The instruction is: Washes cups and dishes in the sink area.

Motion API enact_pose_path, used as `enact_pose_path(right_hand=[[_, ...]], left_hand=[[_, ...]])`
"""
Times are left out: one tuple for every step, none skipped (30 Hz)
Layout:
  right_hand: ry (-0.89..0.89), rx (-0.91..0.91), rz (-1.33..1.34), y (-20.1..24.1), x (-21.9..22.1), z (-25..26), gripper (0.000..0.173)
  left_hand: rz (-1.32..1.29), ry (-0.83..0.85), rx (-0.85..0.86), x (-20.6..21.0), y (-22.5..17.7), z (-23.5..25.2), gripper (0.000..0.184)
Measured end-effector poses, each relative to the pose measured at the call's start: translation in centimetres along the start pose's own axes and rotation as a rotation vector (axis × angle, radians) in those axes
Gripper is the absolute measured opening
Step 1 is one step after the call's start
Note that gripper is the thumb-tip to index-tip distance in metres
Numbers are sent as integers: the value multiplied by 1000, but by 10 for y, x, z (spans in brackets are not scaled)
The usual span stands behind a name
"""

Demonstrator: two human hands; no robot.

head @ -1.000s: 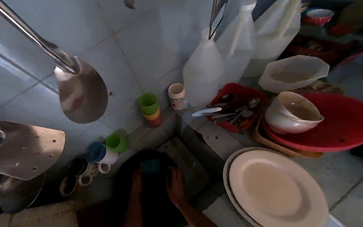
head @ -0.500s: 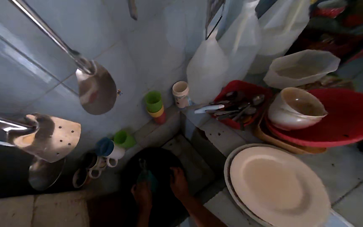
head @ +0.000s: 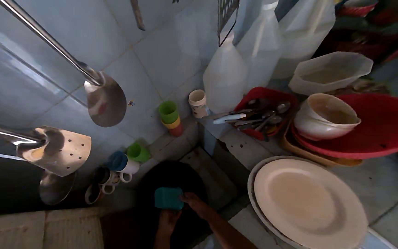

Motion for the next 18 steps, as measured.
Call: enact_pose_path(right_hand=[[-21,-18,102,6,-1,-5,37],[-45,-30,176,9,-2,-7,37],[-68,-35,209,10,-4,-7,37],[-91,-33,197,10,-6,-6,38],[-110,-26,135,10,-7,-5,38],[-127,-8,18,10,-7,-5,39],[-134,17,-156,10,-6,-4,42],[-122,39,-369,10,-3,-4,45],[-99,62,-598,9,0,-4,47],[-73,83,-793,9,5,-4,46],[-50,98,-939,9,10,-5,44],[-47,90,-1033,10,14,-5,42],[-65,55,-1084,11,17,-5,39],[-91,4,-1104,13,17,-5,36],[-135,-69,-1074,14,16,-5,32],[-195,-128,-992,16,12,-5,29],[-251,-166,-866,17,6,-6,27],[-286,-179,-733,16,0,-7,26]], left_hand=[[302,-2,42,-3,-12,7,31],[638,-15,135,-5,-32,11,34],[925,-50,282,-1,-60,13,34],[1109,-88,448,7,-88,12,30],[1213,-131,595,16,-116,8,28],[1277,-177,709,27,-143,3,28],[1314,-219,799,40,-168,-6,29],[1344,-257,863,51,-190,-10,32],[1372,-290,884,61,-207,-10,36],[1409,-318,869,68,-220,-4,40],[1453,-328,809,75,-228,4,45],[1507,-317,713,80,-233,14,47],[1567,-300,625,83,-235,25,46],[1618,-288,573,85,-235,32,45],[1650,-285,566,85,-234,35,42],[1656,-278,598,85,-233,32,39],[1633,-262,663,84,-230,25,37],[1563,-231,757,83,-226,15,35]])
Point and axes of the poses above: each hand's wrist, its own z-axis towards the middle knuckle, its own x-axis out of the palm, y = z × x, the point moved 6 cm from there along z, towards the middle knuckle, and after that the axes turned 11 degrees about y, right-handed, at the moved point
